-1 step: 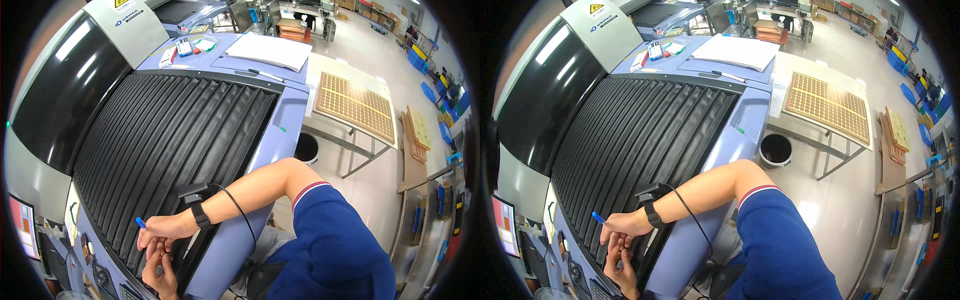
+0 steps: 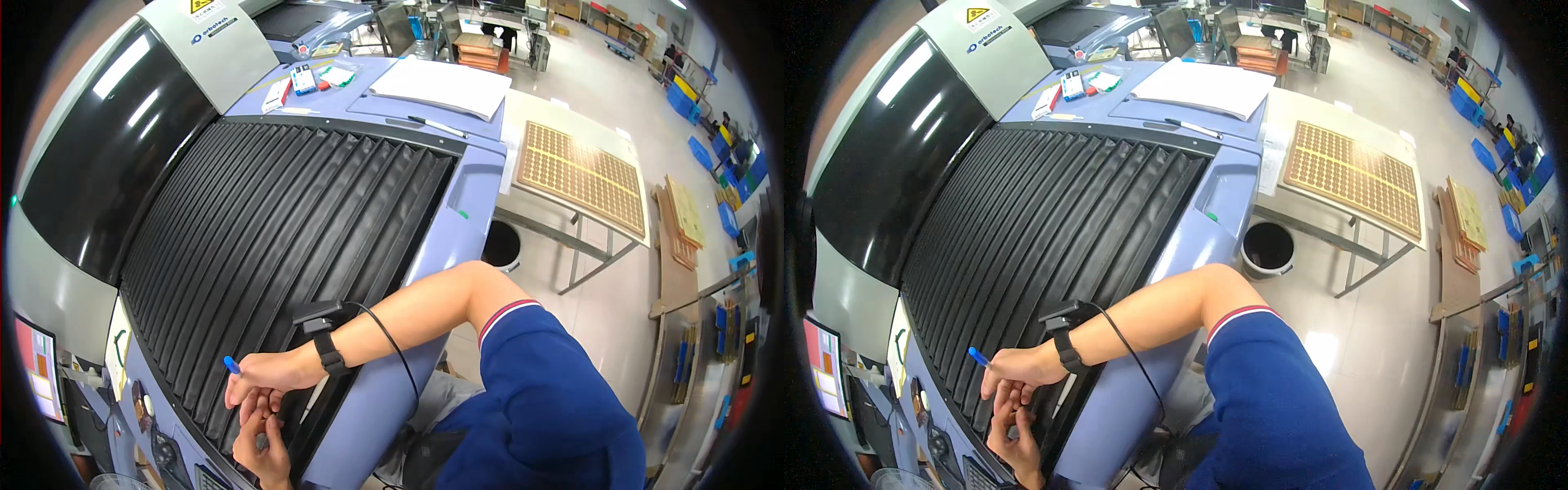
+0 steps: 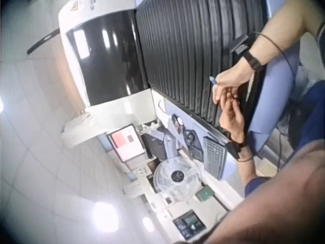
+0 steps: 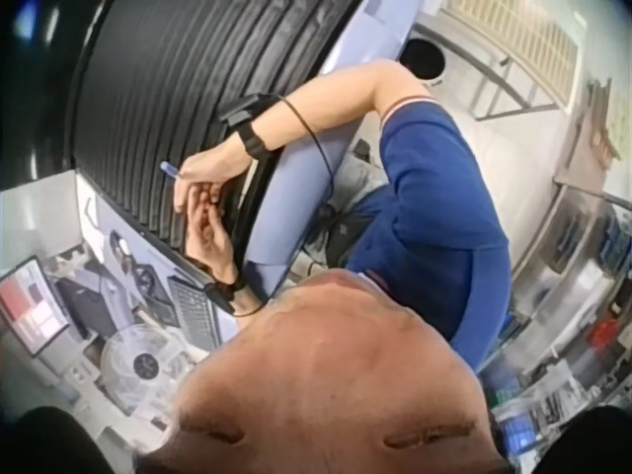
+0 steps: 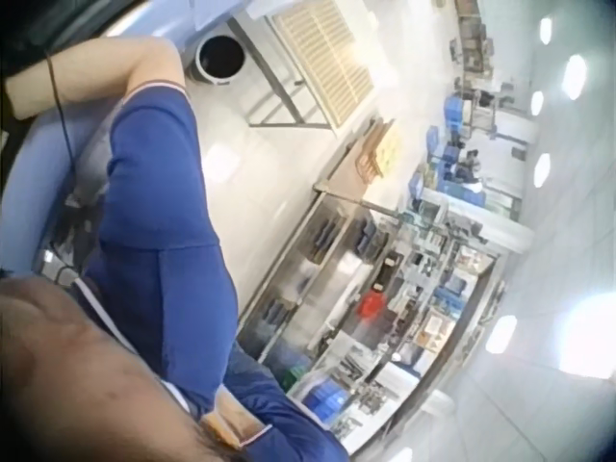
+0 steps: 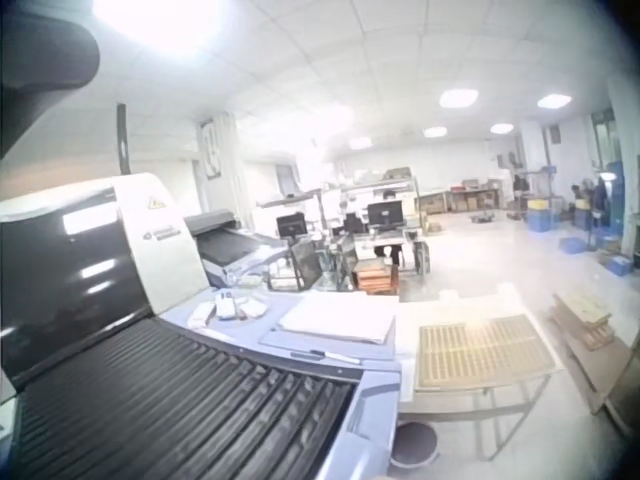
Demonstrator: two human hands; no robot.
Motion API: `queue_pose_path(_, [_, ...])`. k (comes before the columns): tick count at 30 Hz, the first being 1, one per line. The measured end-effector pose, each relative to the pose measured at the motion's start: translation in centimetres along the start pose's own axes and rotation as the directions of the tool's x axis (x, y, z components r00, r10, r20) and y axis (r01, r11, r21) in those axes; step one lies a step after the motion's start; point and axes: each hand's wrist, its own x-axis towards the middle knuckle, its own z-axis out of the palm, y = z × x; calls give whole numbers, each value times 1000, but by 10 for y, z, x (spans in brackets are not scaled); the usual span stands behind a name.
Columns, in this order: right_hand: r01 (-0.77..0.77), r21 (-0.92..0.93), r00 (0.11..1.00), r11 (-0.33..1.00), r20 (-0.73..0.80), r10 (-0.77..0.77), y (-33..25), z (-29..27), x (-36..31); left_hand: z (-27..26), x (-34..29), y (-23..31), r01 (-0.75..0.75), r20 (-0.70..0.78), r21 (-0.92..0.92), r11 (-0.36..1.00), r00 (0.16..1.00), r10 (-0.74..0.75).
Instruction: Inspecting and marking defects on a large sheet of printed circuit boards using a marking pen.
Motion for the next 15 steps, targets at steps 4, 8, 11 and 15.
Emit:
queue_pose_path(4, [13, -40, 1000, 999, -1, -13, -3, -1, -1, 4, 1, 1, 29, -17, -21, 999, 999, -30])
queue_pose_path(8, [8, -17, 1000, 1000, -5, -8, -1, 1, -2, 3, 1, -2, 6, 7, -19, 1000, 1000, -6])
queue_pose_path(11, [15, -19, 1000, 1000, -9, -15, -5, 0, -9, 6, 3, 3, 10, 15, -30, 1000, 1000, -10])
queue_pose_path(15, [-12, 4, 1000, 1000, 12, 11, -7, -12, -7, 10, 3, 6, 45, -68, -89, 995, 996, -52])
